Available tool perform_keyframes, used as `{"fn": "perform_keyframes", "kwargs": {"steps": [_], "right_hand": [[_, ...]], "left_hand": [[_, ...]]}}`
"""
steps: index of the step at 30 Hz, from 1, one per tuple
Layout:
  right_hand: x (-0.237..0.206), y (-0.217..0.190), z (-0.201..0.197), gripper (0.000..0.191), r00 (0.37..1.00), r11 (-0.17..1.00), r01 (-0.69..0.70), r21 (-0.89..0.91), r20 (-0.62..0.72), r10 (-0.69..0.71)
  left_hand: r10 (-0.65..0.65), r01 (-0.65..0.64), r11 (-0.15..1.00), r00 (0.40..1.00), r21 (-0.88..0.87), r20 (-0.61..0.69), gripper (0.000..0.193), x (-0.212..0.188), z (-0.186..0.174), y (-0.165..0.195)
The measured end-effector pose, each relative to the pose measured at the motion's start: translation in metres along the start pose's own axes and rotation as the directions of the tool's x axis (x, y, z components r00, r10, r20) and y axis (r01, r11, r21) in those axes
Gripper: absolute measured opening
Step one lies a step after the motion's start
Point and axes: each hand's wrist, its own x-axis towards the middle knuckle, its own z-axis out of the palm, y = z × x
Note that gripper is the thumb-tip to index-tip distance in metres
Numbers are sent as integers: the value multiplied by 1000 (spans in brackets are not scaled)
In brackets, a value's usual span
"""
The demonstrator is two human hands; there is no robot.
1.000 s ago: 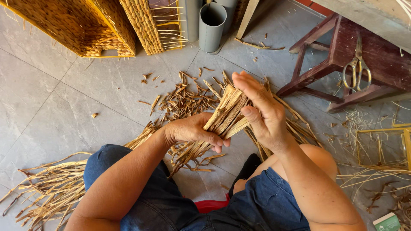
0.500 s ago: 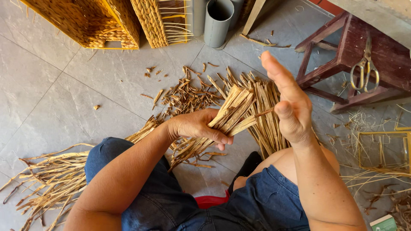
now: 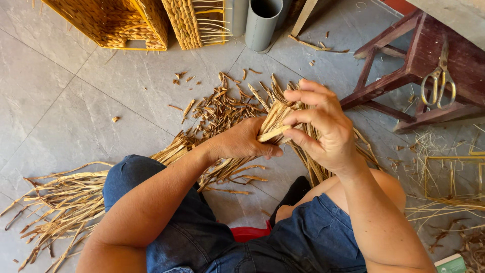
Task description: The person sits on a low stool on a tiled floor trimming dried grass strips with scissors, cutting off ends into a growing pile of scraps. They gather, sort and align the trimmed strips by hand and bundle them together, occasionally reaching for more strips from a large pile beside them.
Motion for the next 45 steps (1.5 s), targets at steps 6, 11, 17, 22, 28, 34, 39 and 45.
{"fn": "perform_keyframes", "kwargs": {"steps": [6, 11, 17, 22, 28, 34, 39, 45], "right_hand": [[2, 1, 2, 35, 989, 963, -144, 227, 3, 147], [12, -1, 4, 65, 991, 959, -97, 267, 112, 69], [4, 0, 2, 81, 988, 885, -151, 441, 37, 151], [1, 7, 4, 83, 971, 885, -212, 414, 189, 144], [8, 4, 1, 105, 950, 763, -266, 590, 27, 310], [-12, 7, 35, 67, 960, 877, -278, 393, 96, 261], [-20, 15, 41, 32, 924, 864, -373, 338, 47, 380], [-5, 14, 7, 63, 931, 541, -215, 813, 3, 366]], "left_hand": [[103, -18, 946, 964, 324, -246, 43, -5, 6, 7], [326, -144, 824, 912, 548, -249, 42, -7, 6, 4], [235, -139, 924, 942, 355, -242, 39, -8, 6, -1], [352, -273, 891, 920, 364, -172, 39, -4, 5, -1], [162, -113, 973, 955, 199, -248, 40, 1, 3, 1], [312, -170, 877, 913, 450, -263, 40, 5, 17, -3], [244, -184, 951, 939, 248, -241, 38, 5, 22, -3], [155, -97, 916, 980, -390, 121, 26, -12, 0, 11]]}}
